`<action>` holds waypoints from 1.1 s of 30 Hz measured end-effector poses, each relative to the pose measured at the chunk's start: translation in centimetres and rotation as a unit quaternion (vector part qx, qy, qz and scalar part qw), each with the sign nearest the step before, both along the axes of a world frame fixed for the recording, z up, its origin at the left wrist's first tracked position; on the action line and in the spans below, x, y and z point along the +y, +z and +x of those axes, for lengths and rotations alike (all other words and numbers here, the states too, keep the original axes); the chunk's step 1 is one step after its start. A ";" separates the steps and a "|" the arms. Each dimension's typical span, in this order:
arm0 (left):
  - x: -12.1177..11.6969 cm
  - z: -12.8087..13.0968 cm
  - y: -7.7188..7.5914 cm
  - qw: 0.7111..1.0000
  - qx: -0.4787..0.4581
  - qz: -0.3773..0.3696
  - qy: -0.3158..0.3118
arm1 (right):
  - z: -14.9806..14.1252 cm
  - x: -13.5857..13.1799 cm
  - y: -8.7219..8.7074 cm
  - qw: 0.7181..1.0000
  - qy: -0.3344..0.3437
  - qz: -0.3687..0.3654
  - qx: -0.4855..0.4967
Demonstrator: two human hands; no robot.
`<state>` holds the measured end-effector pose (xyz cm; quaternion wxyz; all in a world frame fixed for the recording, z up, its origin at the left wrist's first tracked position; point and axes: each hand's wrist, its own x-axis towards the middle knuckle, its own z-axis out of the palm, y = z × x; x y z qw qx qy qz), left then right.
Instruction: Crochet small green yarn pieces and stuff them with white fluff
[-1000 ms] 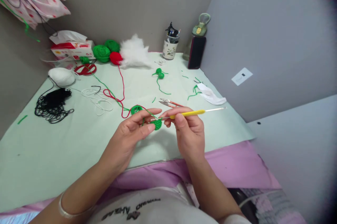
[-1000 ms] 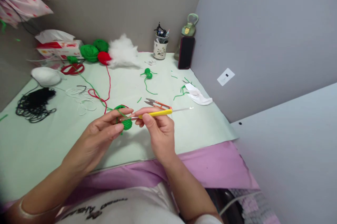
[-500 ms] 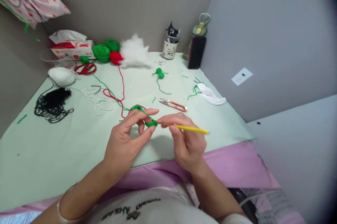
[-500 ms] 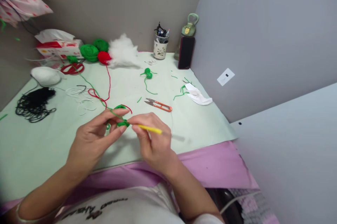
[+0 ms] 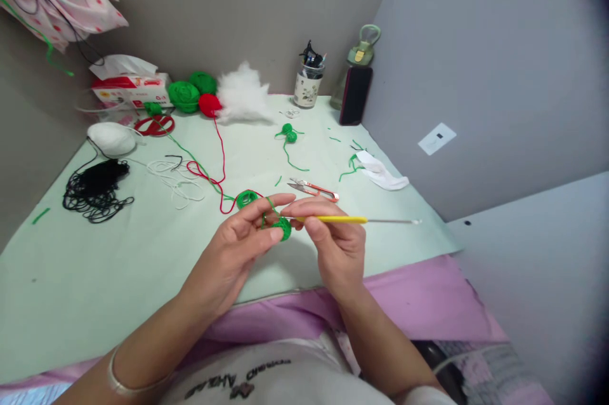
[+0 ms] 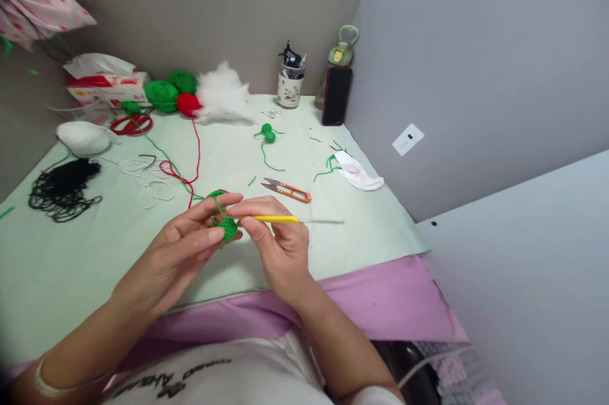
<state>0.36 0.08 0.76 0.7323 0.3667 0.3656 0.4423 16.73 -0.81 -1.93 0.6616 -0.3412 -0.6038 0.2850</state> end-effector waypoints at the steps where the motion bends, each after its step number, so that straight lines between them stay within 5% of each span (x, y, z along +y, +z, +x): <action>1: -0.1 0.1 -0.1 1.000 0.014 0.013 0.004 | -0.1 -0.1 0.0 1.000 -0.010 0.001 -0.011; 5: -0.3 0.4 -0.4 0.998 0.036 0.032 0.044 | -0.4 -0.5 -0.6 0.989 -0.069 0.063 -0.113; 9: 0.0 0.3 -0.6 0.997 -0.042 -0.060 0.005 | -0.2 -0.7 -1.1 0.955 -0.127 0.165 -0.212; 13: 0.4 -0.1 -0.5 0.989 -0.088 -0.113 -0.022 | 0.3 -0.4 -0.5 0.992 -0.084 0.067 -0.066; 17: 0.3 0.1 -0.3 0.997 -0.054 -0.048 0.012 | 0.3 0.0 -0.3 0.995 0.017 -0.038 0.088; 22: -0.1 0.2 -0.5 0.998 0.038 0.046 0.004 | 0.0 0.3 -0.7 0.993 0.048 -0.060 0.089; 33: 0.2 -0.5 -0.9 0.991 0.087 0.100 0.031 | 0.4 0.0 0.4 0.976 0.084 -0.134 0.150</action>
